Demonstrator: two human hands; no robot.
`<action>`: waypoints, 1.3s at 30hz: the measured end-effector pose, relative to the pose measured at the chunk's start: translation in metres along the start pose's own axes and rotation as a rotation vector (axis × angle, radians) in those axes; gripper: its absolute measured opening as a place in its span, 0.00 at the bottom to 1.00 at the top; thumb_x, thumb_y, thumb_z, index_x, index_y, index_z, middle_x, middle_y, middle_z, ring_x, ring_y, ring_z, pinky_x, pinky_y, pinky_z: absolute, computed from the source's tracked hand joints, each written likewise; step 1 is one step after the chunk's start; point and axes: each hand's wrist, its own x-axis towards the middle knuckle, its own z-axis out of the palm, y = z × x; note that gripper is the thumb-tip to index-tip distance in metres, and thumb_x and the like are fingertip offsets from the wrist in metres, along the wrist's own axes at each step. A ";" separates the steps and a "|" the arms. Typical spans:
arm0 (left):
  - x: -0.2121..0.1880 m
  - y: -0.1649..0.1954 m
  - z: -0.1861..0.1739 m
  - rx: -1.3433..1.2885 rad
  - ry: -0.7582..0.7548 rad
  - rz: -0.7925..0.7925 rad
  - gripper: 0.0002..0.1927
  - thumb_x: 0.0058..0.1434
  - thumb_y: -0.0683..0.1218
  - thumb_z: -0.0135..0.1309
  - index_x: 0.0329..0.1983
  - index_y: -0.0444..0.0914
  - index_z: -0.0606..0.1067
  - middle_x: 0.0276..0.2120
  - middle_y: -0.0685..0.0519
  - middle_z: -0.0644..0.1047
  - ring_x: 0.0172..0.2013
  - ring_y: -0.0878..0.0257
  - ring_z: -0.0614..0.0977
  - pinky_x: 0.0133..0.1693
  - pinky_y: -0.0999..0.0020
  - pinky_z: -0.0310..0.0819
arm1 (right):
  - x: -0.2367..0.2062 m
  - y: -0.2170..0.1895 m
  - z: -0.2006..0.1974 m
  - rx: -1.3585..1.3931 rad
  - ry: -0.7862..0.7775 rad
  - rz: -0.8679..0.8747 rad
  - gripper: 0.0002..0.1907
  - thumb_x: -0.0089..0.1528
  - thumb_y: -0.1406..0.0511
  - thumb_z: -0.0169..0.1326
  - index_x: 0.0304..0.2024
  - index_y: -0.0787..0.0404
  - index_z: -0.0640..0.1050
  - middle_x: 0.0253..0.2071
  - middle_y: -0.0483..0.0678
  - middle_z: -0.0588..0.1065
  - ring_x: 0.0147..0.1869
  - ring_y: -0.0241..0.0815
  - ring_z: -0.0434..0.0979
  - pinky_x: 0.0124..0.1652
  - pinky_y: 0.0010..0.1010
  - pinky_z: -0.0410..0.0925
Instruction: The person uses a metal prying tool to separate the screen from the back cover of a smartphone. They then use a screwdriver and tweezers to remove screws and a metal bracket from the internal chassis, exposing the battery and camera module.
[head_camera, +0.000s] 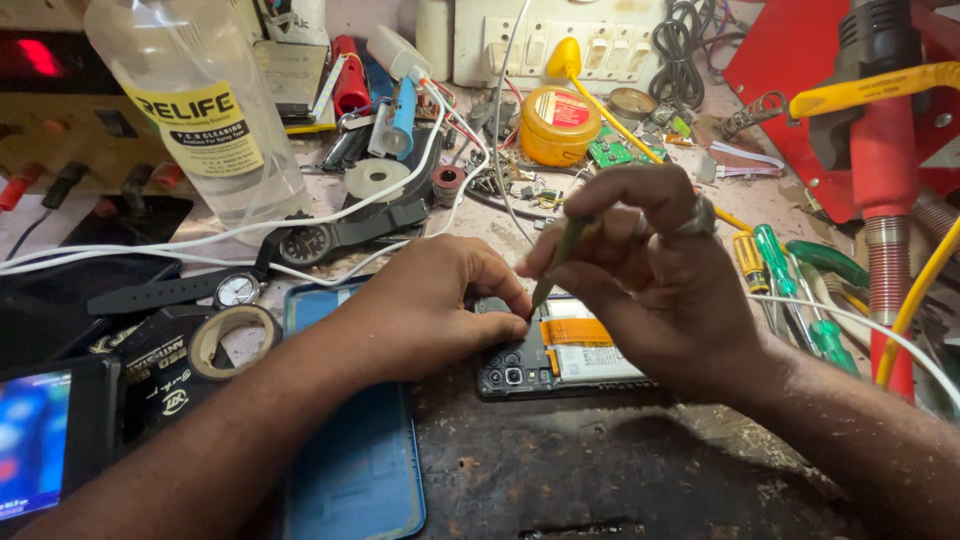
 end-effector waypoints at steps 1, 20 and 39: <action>0.000 0.000 0.001 0.002 0.013 -0.015 0.12 0.48 0.49 0.64 0.35 0.43 0.86 0.34 0.50 0.84 0.39 0.61 0.86 0.44 0.65 0.77 | 0.000 0.001 -0.001 -0.026 -0.009 0.028 0.27 0.67 0.77 0.52 0.62 0.56 0.56 0.53 0.50 0.67 0.61 0.41 0.78 0.58 0.35 0.77; -0.006 0.018 0.011 0.135 0.137 0.021 0.09 0.51 0.50 0.62 0.31 0.41 0.83 0.36 0.49 0.83 0.40 0.53 0.85 0.44 0.57 0.76 | -0.002 0.004 -0.002 -0.081 0.091 0.162 0.33 0.66 0.76 0.61 0.64 0.53 0.57 0.41 0.51 0.72 0.45 0.37 0.78 0.50 0.31 0.76; 0.010 0.019 0.023 0.255 0.263 0.012 0.08 0.60 0.48 0.56 0.35 0.39 0.80 0.37 0.46 0.78 0.43 0.48 0.80 0.45 0.52 0.72 | -0.006 0.000 -0.023 -0.087 0.213 0.141 0.31 0.67 0.76 0.59 0.65 0.55 0.57 0.47 0.54 0.79 0.53 0.40 0.83 0.52 0.31 0.79</action>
